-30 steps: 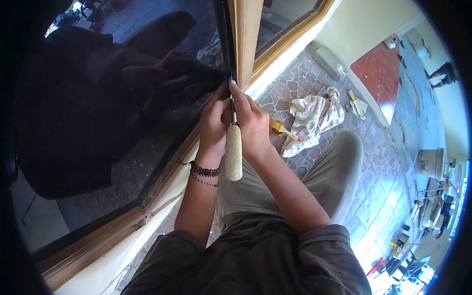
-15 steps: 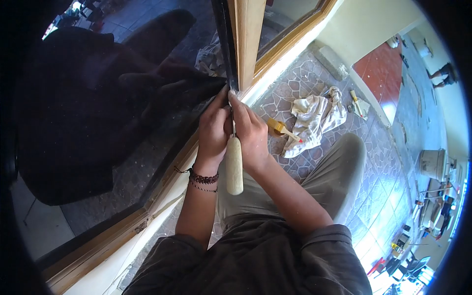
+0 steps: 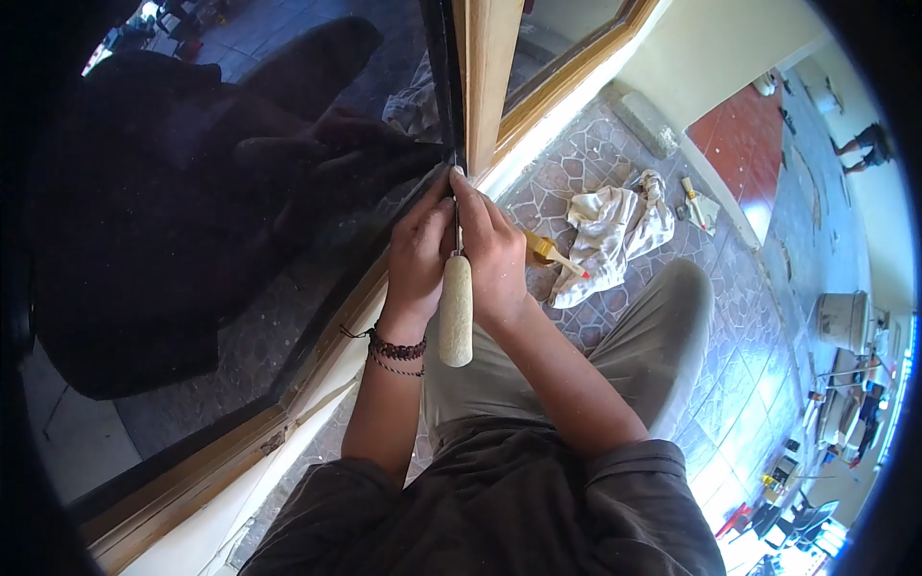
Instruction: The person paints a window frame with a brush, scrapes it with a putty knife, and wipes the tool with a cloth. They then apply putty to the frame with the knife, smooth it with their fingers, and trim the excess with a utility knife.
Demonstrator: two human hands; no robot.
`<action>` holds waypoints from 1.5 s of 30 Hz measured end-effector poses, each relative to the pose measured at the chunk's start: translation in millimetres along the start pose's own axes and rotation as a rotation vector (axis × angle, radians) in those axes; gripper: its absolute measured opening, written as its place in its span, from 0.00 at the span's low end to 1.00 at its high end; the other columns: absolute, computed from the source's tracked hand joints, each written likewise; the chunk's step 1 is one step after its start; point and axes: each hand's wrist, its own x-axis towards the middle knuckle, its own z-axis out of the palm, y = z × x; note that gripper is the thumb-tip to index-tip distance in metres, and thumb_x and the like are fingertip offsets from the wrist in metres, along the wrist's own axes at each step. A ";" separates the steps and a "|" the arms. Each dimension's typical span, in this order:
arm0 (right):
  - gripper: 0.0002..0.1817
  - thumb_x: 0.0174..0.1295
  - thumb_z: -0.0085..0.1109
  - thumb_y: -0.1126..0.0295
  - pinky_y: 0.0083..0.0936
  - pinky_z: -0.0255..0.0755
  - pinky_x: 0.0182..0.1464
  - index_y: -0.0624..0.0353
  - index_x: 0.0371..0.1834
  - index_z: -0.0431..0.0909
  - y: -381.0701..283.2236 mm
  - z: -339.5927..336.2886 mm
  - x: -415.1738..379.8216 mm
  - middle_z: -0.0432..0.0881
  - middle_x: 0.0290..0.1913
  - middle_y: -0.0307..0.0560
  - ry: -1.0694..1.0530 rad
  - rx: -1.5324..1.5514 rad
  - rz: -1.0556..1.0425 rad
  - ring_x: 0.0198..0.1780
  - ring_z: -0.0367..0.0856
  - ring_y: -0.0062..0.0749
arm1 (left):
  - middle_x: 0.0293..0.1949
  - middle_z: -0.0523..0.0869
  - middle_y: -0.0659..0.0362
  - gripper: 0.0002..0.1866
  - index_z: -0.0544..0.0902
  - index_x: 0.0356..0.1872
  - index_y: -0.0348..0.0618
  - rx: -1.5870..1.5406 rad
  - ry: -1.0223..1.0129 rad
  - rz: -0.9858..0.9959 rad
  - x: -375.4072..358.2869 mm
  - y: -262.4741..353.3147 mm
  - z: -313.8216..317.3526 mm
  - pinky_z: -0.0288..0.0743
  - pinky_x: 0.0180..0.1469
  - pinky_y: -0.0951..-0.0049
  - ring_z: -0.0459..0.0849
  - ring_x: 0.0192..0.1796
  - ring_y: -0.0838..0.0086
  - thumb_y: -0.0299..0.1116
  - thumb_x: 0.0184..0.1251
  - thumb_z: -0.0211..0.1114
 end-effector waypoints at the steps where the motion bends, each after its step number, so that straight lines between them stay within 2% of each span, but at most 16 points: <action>1: 0.25 0.55 0.55 0.79 0.39 0.80 0.45 0.70 0.60 0.72 -0.9 -0.7 0.9 0.82 0.45 0.66 -0.012 -0.004 0.009 0.43 0.84 0.58 | 0.51 0.83 0.47 0.22 0.73 0.63 0.28 -0.069 -0.003 -0.086 -0.3 2.6 -0.4 0.72 0.55 0.75 0.81 0.50 0.72 0.31 0.73 0.48; 6: 0.24 0.55 0.54 0.79 0.39 0.81 0.43 0.69 0.58 0.73 5.1 0.6 -1.5 0.82 0.44 0.66 -0.105 -0.038 0.105 0.41 0.85 0.58 | 0.51 0.83 0.43 0.23 0.72 0.62 0.27 -0.033 -0.128 -0.300 -2.0 1.8 -3.7 0.73 0.55 0.73 0.82 0.51 0.68 0.33 0.73 0.49; 8: 0.22 0.55 0.54 0.79 0.39 0.81 0.41 0.67 0.57 0.74 9.9 2.6 -3.3 0.83 0.43 0.65 -0.099 -0.046 0.080 0.40 0.85 0.57 | 0.48 0.83 0.44 0.24 0.72 0.62 0.27 -0.163 0.002 -0.310 -4.9 -12.2 3.9 0.73 0.54 0.74 0.82 0.50 0.69 0.35 0.73 0.49; 12: 0.22 0.55 0.58 0.77 0.37 0.81 0.39 0.68 0.55 0.75 14.2 0.6 -4.4 0.83 0.41 0.64 -0.085 -0.016 0.045 0.38 0.86 0.54 | 0.54 0.82 0.45 0.23 0.72 0.63 0.29 -0.231 -0.001 -0.406 -8.7 -3.2 0.8 0.71 0.59 0.74 0.81 0.55 0.71 0.33 0.73 0.49; 13: 0.22 0.55 0.58 0.77 0.37 0.81 0.39 0.68 0.55 0.75 10.5 -1.2 -1.5 0.83 0.41 0.64 -0.083 -0.016 0.043 0.38 0.86 0.54 | 0.54 0.82 0.45 0.23 0.72 0.63 0.29 -0.230 -0.001 -0.404 -6.8 2.6 0.6 0.71 0.59 0.74 0.81 0.55 0.71 0.33 0.73 0.49; 15: 0.20 0.55 0.60 0.77 0.36 0.80 0.36 0.68 0.54 0.76 1.2 -5.9 2.7 0.83 0.37 0.63 -0.080 -0.028 0.124 0.35 0.86 0.51 | 0.48 0.82 0.59 0.21 0.74 0.62 0.28 -0.240 0.092 -0.270 -4.7 10.3 1.7 0.71 0.51 0.81 0.78 0.47 0.82 0.30 0.74 0.49; 22: 0.19 0.55 0.60 0.76 0.37 0.80 0.34 0.68 0.52 0.77 8.3 0.1 10.7 0.83 0.33 0.62 -0.020 -0.001 0.071 0.32 0.86 0.51 | 0.50 0.82 0.57 0.21 0.75 0.61 0.28 -0.362 0.070 -0.382 4.2 -4.7 3.8 0.71 0.55 0.78 0.79 0.49 0.78 0.31 0.74 0.49; 24: 0.18 0.55 0.60 0.75 0.39 0.80 0.37 0.67 0.51 0.78 17.0 0.2 11.7 0.83 0.34 0.63 -0.135 -0.064 0.104 0.34 0.85 0.55 | 0.47 0.83 0.57 0.20 0.76 0.61 0.29 -0.307 0.049 -0.398 5.2 -13.7 4.9 0.72 0.53 0.80 0.79 0.48 0.80 0.32 0.75 0.50; 28: 0.19 0.53 0.60 0.74 0.40 0.80 0.39 0.65 0.50 0.78 18.0 -4.7 12.6 0.83 0.35 0.64 -0.120 -0.003 0.118 0.36 0.85 0.57 | 0.47 0.84 0.56 0.19 0.77 0.58 0.30 -0.278 0.073 -0.329 -1.0 -15.6 7.8 0.74 0.50 0.79 0.80 0.48 0.80 0.33 0.75 0.52; 31: 0.18 0.54 0.59 0.72 0.36 0.80 0.39 0.64 0.49 0.81 10.3 -28.3 12.6 0.84 0.32 0.62 -0.168 0.025 0.266 0.34 0.86 0.52 | 0.42 0.85 0.57 0.15 0.81 0.52 0.32 -0.258 0.185 -0.274 -1.4 -10.0 8.0 0.77 0.45 0.77 0.82 0.43 0.79 0.32 0.73 0.57; 33: 0.17 0.55 0.59 0.72 0.33 0.80 0.37 0.63 0.48 0.82 12.9 -46.6 6.9 0.85 0.30 0.58 -0.216 0.020 0.381 0.31 0.87 0.43 | 0.34 0.88 0.54 0.14 0.83 0.47 0.33 0.142 0.226 -0.332 2.2 -9.9 7.3 0.79 0.38 0.71 0.86 0.34 0.72 0.33 0.67 0.65; 34: 0.17 0.54 0.59 0.72 0.30 0.79 0.36 0.63 0.48 0.82 16.7 -52.2 -0.1 0.86 0.29 0.54 -0.207 0.091 0.494 0.29 0.87 0.37 | 0.34 0.88 0.54 0.14 0.83 0.47 0.33 0.143 0.232 -0.328 4.2 -9.5 8.4 0.79 0.38 0.71 0.86 0.34 0.72 0.33 0.67 0.65; 37: 0.17 0.54 0.59 0.72 0.26 0.78 0.34 0.62 0.48 0.82 35.7 -70.4 -21.0 0.85 0.27 0.51 -0.191 0.133 0.534 0.28 0.86 0.32 | 0.25 0.85 0.48 0.18 0.83 0.46 0.33 0.715 0.290 0.001 13.1 -13.8 19.7 0.77 0.34 0.64 0.85 0.29 0.55 0.35 0.59 0.72; 41: 0.18 0.54 0.60 0.72 0.25 0.77 0.33 0.62 0.49 0.83 37.3 -88.3 -40.5 0.85 0.26 0.50 -0.233 0.106 0.558 0.27 0.85 0.30 | 0.24 0.85 0.49 0.19 0.82 0.51 0.33 0.727 0.370 0.076 8.1 -14.4 43.2 0.77 0.34 0.66 0.87 0.29 0.60 0.34 0.62 0.70; 43: 0.18 0.53 0.60 0.72 0.26 0.78 0.33 0.61 0.48 0.83 33.0 -95.8 -46.0 0.85 0.25 0.50 -0.237 0.117 0.551 0.27 0.85 0.31 | 0.35 0.87 0.43 0.18 0.81 0.54 0.34 0.523 0.444 0.052 7.5 -20.7 53.2 0.80 0.37 0.63 0.88 0.35 0.54 0.34 0.68 0.63; 45: 0.18 0.52 0.60 0.72 0.26 0.78 0.33 0.61 0.48 0.83 30.4 -105.0 -48.3 0.85 0.26 0.50 -0.248 0.110 0.519 0.27 0.86 0.32 | 0.35 0.87 0.42 0.19 0.80 0.55 0.34 0.381 0.501 0.059 11.5 -25.7 63.8 0.79 0.37 0.66 0.88 0.36 0.58 0.35 0.69 0.63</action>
